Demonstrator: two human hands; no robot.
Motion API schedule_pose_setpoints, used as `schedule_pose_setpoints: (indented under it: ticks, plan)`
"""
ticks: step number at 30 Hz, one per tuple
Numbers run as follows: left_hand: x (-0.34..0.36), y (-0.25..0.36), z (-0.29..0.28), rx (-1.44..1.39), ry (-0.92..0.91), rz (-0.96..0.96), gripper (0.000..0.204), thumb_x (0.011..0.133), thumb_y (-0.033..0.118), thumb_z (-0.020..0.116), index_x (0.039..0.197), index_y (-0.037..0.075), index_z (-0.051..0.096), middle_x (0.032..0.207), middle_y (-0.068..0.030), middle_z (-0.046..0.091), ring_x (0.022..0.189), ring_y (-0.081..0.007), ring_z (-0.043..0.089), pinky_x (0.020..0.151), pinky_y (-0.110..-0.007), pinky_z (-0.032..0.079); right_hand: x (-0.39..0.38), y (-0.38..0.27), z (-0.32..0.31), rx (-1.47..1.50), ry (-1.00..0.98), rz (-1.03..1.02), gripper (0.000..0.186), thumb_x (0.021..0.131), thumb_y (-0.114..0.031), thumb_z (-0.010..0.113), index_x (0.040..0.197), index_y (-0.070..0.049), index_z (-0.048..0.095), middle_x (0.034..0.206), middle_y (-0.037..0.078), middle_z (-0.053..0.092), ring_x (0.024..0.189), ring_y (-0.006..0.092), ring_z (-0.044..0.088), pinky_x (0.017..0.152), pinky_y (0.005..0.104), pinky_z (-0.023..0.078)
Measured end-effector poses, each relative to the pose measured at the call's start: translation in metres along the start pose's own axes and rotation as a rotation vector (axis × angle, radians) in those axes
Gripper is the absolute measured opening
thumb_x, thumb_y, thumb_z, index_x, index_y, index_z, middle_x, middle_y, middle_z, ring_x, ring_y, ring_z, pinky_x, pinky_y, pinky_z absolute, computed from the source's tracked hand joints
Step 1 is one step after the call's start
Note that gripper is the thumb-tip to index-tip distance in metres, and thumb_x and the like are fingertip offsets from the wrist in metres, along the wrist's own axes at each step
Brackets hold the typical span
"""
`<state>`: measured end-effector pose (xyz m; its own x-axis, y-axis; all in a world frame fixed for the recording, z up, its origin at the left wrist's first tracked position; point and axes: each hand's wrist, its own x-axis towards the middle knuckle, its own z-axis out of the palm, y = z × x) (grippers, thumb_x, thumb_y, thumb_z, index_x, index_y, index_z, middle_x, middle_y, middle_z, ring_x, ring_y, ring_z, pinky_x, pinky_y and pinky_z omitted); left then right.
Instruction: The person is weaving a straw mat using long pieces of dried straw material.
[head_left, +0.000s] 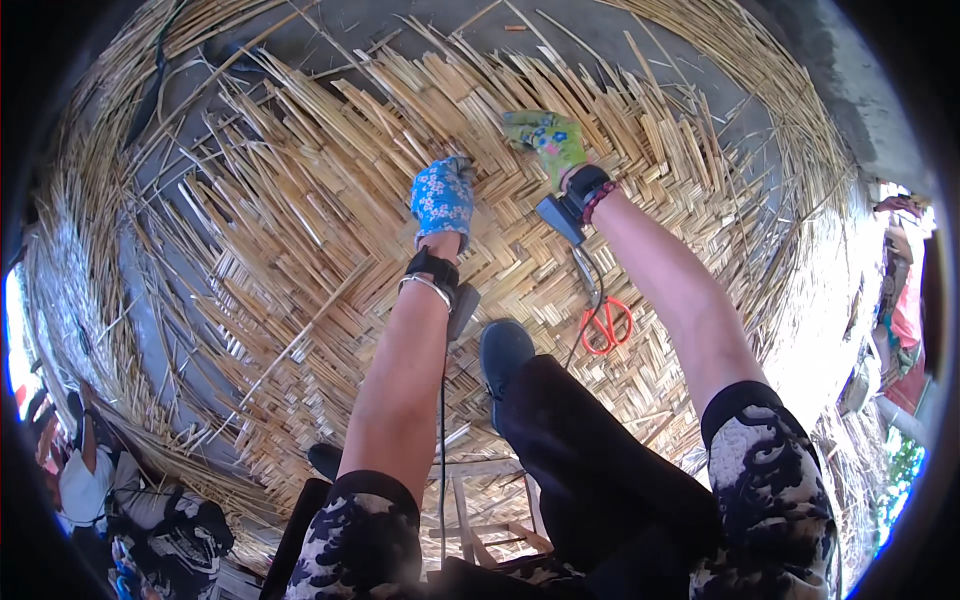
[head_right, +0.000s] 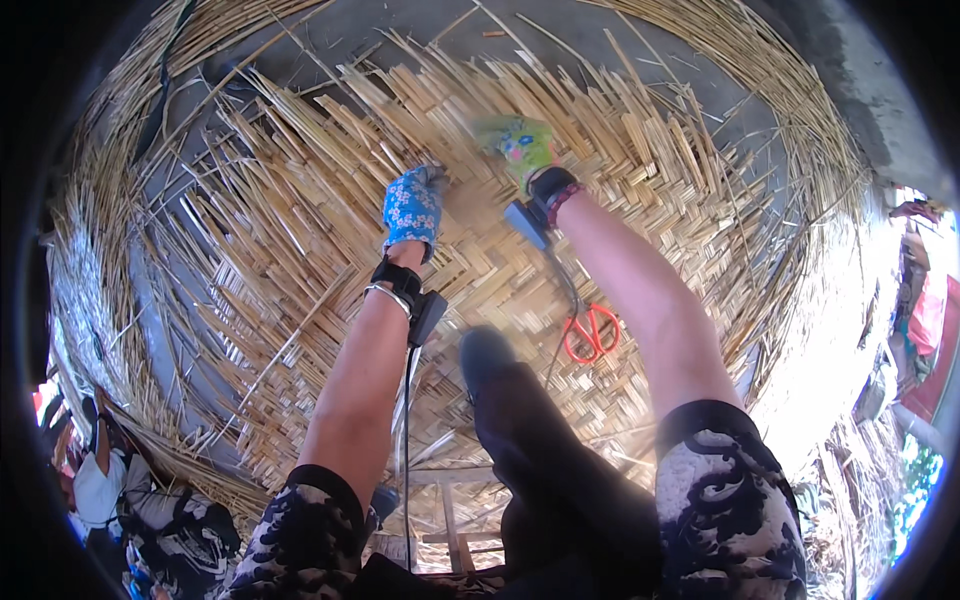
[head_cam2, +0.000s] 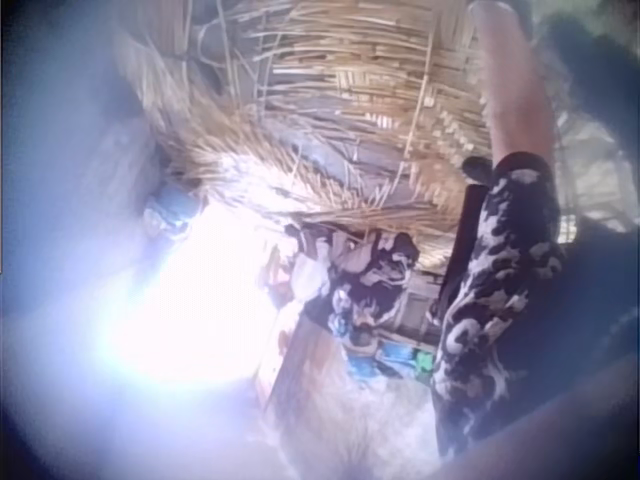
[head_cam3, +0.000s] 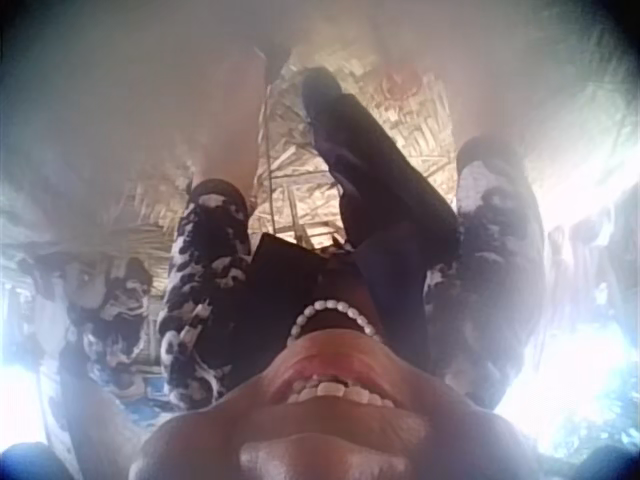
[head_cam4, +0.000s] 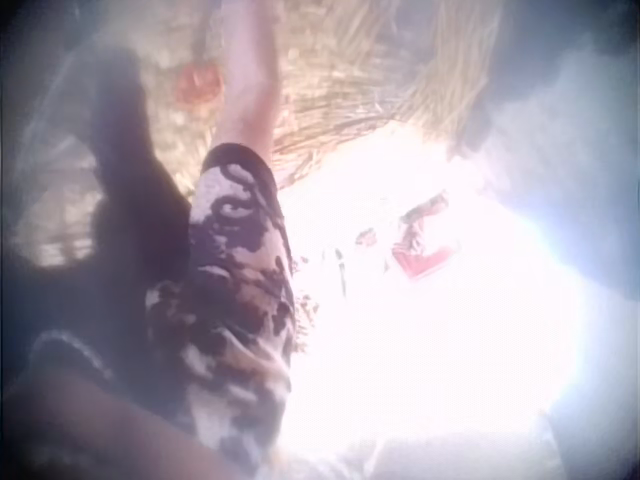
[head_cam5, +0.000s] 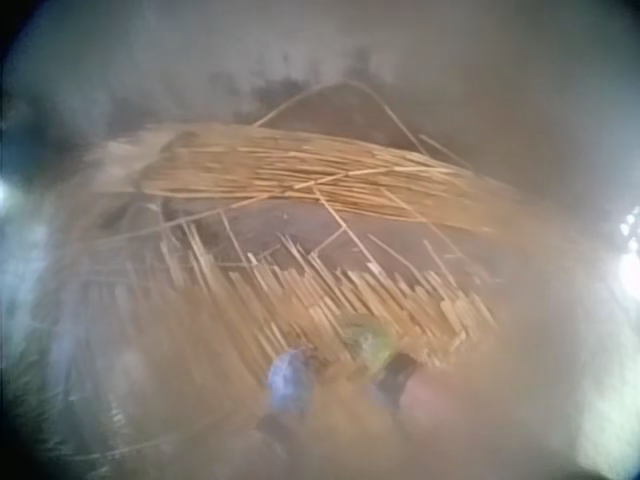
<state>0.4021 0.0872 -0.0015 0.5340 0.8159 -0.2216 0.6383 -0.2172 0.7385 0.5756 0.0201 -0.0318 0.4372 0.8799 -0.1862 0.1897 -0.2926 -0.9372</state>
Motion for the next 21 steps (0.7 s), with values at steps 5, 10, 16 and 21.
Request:
schedule_pose_setpoints:
  ticks: [5, 10, 16, 21]
  plan:
    - [0.011, 0.013, 0.012, 0.44, -0.114, -0.008, 0.019, 0.068, 0.023, 0.062, 0.081, 0.01, 0.065, 0.086, -0.0128, 0.06, 0.082, -0.0297, 0.057, 0.071, -0.036, 0.046, -0.025, 0.017, 0.0, 0.872, 0.241, 0.181, 0.033, 0.085, -0.02, 0.038, 0.097, 0.006, 0.054, 0.106, 0.022, 0.052, 0.096, 0.032, 0.052, 0.083, 0.0465, 0.041]
    - [0.001, 0.023, 0.014, 0.04, 0.278, 0.096, 0.021, 0.071, 0.015, 0.06, 0.089, 0.006, 0.061, 0.086, -0.0121, 0.058, 0.078, -0.0285, 0.057, 0.067, -0.033, 0.047, -0.029, 0.011, -0.005, 0.44, 0.305, 0.007, 0.023, 0.082, -0.01, 0.042, 0.095, 0.004, 0.056, 0.096, 0.018, 0.058, 0.089, 0.0278, 0.056, 0.078, 0.0382, 0.045]
    - [0.023, 0.052, 0.054, 0.036, 0.155, 0.516, 0.023, 0.072, 0.011, 0.058, 0.095, 0.005, 0.058, 0.084, -0.0149, 0.057, 0.074, -0.0307, 0.057, 0.064, -0.037, 0.047, -0.036, 0.025, -0.04, 0.06, 0.111, 0.046, 0.02, 0.079, -0.006, 0.049, 0.097, -0.001, 0.056, 0.097, 0.008, 0.057, 0.086, 0.0186, 0.055, 0.073, 0.0275, 0.044]
    - [0.039, 0.05, 0.055, 0.284, -0.241, 0.267, 0.023, 0.067, 0.019, 0.058, 0.087, 0.008, 0.064, 0.076, -0.0141, 0.061, 0.074, -0.0305, 0.058, 0.066, -0.037, 0.046, -0.023, -0.003, -0.077, 0.467, 0.012, 0.022, 0.027, 0.083, -0.02, 0.046, 0.105, -0.006, 0.051, 0.109, 0.007, 0.052, 0.097, 0.0222, 0.052, 0.074, 0.0322, 0.044]
